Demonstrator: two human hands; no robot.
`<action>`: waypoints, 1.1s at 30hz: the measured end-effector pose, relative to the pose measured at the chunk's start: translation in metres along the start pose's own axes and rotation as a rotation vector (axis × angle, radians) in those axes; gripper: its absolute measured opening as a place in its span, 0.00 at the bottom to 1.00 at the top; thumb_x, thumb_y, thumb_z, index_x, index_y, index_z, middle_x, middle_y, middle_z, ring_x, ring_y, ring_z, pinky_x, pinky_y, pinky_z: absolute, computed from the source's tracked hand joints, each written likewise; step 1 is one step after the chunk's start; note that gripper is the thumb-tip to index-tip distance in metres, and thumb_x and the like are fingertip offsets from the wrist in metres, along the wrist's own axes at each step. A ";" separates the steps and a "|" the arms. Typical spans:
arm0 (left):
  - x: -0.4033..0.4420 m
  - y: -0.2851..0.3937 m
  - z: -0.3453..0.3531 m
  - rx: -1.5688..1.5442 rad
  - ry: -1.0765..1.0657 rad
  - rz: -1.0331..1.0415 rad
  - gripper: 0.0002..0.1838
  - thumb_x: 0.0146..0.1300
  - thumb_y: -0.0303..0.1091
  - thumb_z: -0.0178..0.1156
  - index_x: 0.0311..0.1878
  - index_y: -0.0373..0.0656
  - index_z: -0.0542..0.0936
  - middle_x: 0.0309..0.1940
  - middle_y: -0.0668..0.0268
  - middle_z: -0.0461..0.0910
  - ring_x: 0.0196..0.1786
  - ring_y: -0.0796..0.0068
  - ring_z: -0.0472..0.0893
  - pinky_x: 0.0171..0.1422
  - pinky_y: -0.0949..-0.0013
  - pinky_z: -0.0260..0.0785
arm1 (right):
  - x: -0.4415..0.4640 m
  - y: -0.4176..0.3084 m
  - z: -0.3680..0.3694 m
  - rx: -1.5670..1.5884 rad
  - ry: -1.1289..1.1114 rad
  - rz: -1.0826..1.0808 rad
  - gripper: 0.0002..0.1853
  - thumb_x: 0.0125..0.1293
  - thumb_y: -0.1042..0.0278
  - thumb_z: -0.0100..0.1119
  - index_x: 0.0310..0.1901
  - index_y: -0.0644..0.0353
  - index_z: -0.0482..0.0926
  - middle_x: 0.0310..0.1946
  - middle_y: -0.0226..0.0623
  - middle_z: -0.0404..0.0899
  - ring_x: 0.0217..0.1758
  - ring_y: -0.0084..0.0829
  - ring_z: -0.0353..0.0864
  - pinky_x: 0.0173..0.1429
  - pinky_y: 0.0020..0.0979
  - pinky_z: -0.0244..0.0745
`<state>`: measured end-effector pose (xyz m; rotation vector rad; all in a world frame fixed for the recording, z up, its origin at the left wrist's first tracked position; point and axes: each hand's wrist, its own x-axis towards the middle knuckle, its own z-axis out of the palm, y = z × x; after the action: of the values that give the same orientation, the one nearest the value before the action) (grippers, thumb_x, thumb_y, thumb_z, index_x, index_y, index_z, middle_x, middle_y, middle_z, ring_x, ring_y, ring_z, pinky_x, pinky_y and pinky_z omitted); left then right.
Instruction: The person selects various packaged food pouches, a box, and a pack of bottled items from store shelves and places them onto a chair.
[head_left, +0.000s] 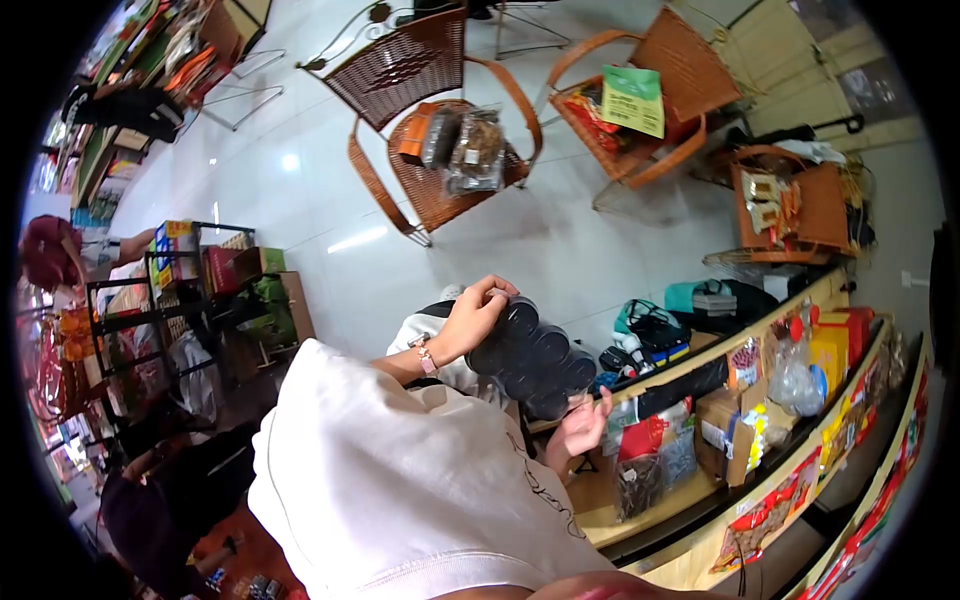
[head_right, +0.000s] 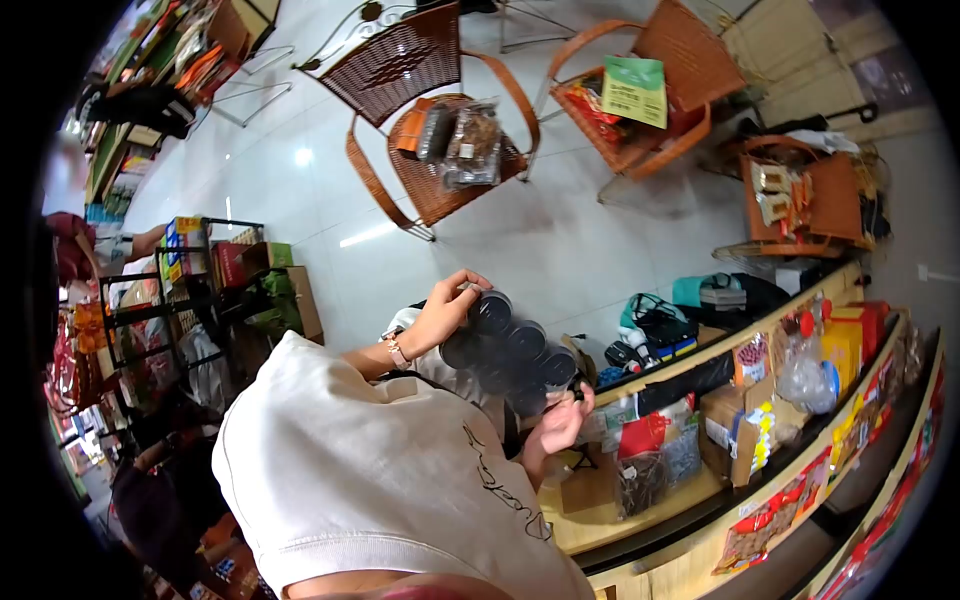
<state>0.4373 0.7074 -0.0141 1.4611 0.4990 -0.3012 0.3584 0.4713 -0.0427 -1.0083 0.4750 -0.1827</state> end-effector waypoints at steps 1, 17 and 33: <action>-0.003 0.003 -0.015 -0.037 0.033 0.000 0.11 0.62 0.31 0.47 0.43 0.39 0.75 0.18 0.71 0.72 0.21 0.85 0.65 0.25 0.76 0.57 | 0.004 0.005 0.016 -0.078 0.022 0.008 0.18 0.64 0.63 0.40 0.53 0.63 0.65 0.27 0.39 0.72 0.28 0.29 0.69 0.38 0.27 0.65; 0.022 -0.004 -0.181 -0.148 0.307 -0.031 0.11 0.65 0.35 0.47 0.45 0.41 0.73 0.19 0.69 0.74 0.19 0.85 0.65 0.23 0.76 0.57 | 0.031 0.090 0.182 -0.269 -0.148 0.324 0.16 0.65 0.53 0.39 0.38 0.57 0.72 0.15 0.31 0.70 0.17 0.21 0.64 0.25 0.20 0.56; 0.208 -0.058 -0.236 0.172 0.598 -0.139 0.15 0.66 0.41 0.47 0.43 0.37 0.71 0.26 0.56 0.76 0.28 0.61 0.76 0.35 0.61 0.67 | 0.210 0.228 0.255 -0.602 -0.397 0.526 0.07 0.65 0.65 0.48 0.41 0.56 0.68 0.17 0.34 0.75 0.18 0.22 0.71 0.26 0.21 0.64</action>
<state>0.5554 0.9565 -0.1754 1.6850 1.0802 -0.0061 0.6466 0.7122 -0.1854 -1.4241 0.4203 0.6577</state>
